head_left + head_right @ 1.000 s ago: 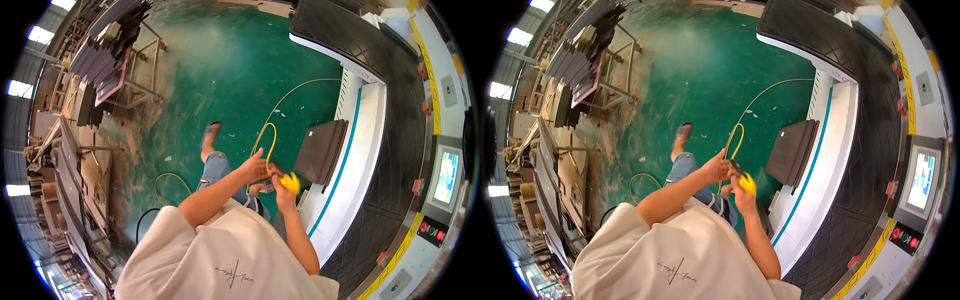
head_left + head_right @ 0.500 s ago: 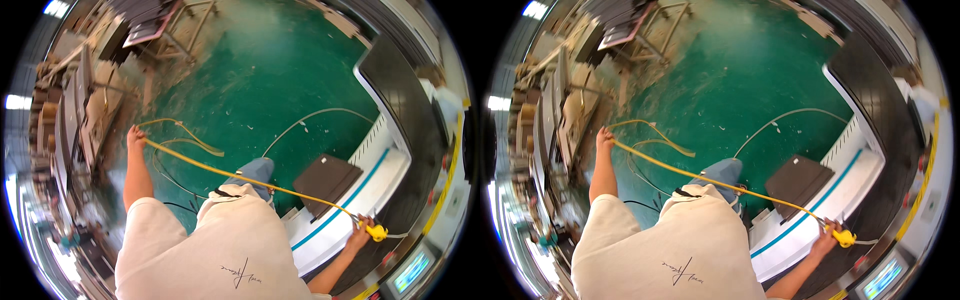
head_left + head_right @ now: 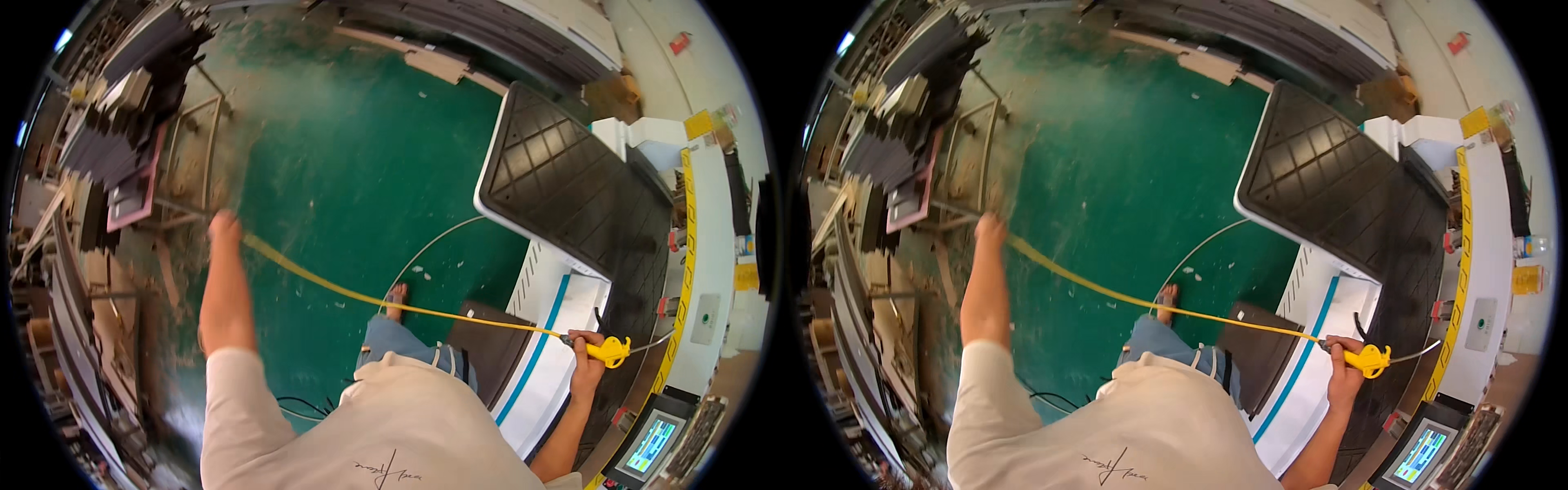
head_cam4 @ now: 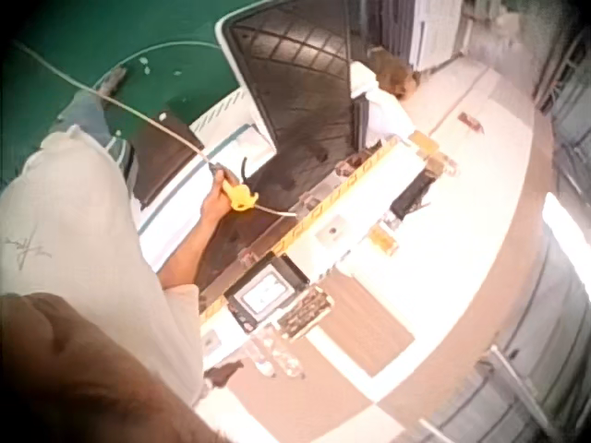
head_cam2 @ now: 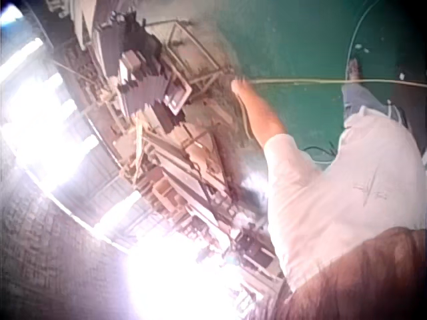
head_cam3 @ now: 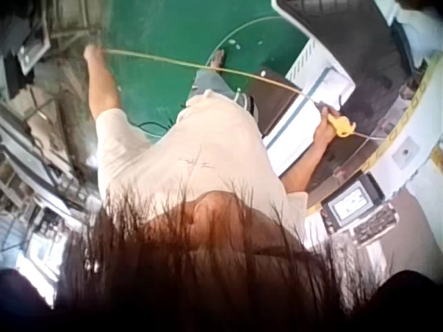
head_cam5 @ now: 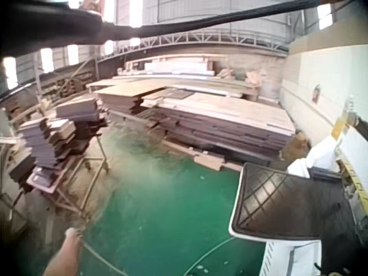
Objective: The person uses a yellow air nozzle to blow dust and debris off the surface of dark rectangular panels. They handle the panels one by one, lifting them from a stack, cleaning them, and placing them back down. The person also moves a stack of panels to a different location in the workshop.
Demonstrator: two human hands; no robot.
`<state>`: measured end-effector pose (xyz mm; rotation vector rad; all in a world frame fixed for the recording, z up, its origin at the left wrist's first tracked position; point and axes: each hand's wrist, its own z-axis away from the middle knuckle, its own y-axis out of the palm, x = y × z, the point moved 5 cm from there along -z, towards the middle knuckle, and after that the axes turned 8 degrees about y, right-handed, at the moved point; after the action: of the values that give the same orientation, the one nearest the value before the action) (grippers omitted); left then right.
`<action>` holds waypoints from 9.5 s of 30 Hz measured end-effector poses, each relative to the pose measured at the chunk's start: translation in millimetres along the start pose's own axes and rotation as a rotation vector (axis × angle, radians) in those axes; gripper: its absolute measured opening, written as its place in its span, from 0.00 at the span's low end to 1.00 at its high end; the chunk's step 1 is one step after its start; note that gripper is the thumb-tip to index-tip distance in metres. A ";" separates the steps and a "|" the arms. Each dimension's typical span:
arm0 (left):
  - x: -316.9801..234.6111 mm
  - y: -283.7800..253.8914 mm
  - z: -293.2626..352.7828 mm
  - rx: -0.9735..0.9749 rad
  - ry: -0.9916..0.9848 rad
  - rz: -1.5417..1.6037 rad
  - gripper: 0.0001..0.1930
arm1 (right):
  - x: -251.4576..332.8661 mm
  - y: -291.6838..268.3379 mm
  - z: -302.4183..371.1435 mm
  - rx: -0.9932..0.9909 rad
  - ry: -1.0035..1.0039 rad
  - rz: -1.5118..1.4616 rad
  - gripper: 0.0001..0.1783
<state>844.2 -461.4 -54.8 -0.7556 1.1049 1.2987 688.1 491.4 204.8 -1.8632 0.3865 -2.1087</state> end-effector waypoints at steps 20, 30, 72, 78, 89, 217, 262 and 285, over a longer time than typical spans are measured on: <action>-57.7 491.1 352.5 1.524 -0.322 -0.770 0.23 | 44.8 11.0 -286.3 -0.157 0.068 -0.239 0.11; 71.9 400.4 66.9 1.054 -0.811 -0.936 0.16 | 89.5 147.7 -428.7 -0.040 0.344 -0.420 0.13; 340.9 1246.2 -127.0 2.435 1.177 -1.750 0.08 | 89.3 363.3 -934.3 0.137 0.735 -1.253 0.27; 329.1 1333.0 -150.9 2.238 1.222 -1.521 0.08 | 64.2 404.2 -989.4 -0.009 0.526 -1.191 0.30; 227.3 1377.3 -192.9 1.254 -0.093 -0.944 0.17 | 175.1 436.9 -1123.2 0.472 0.702 -1.202 0.34; 177.0 799.7 506.5 3.139 1.530 0.328 0.39 | 163.3 383.5 -251.8 -1.116 1.166 -0.459 0.25; 184.4 871.3 446.0 2.793 1.401 0.056 0.42 | -13.2 90.9 -267.7 -1.351 0.970 -0.814 0.25; 186.7 874.5 437.7 2.776 1.353 0.064 0.40 | 12.5 106.2 -431.5 -1.059 0.934 -0.784 0.24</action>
<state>64.9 150.2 44.6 0.8684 2.3297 -1.6158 263.3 390.1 121.6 -1.2837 1.3629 -3.7916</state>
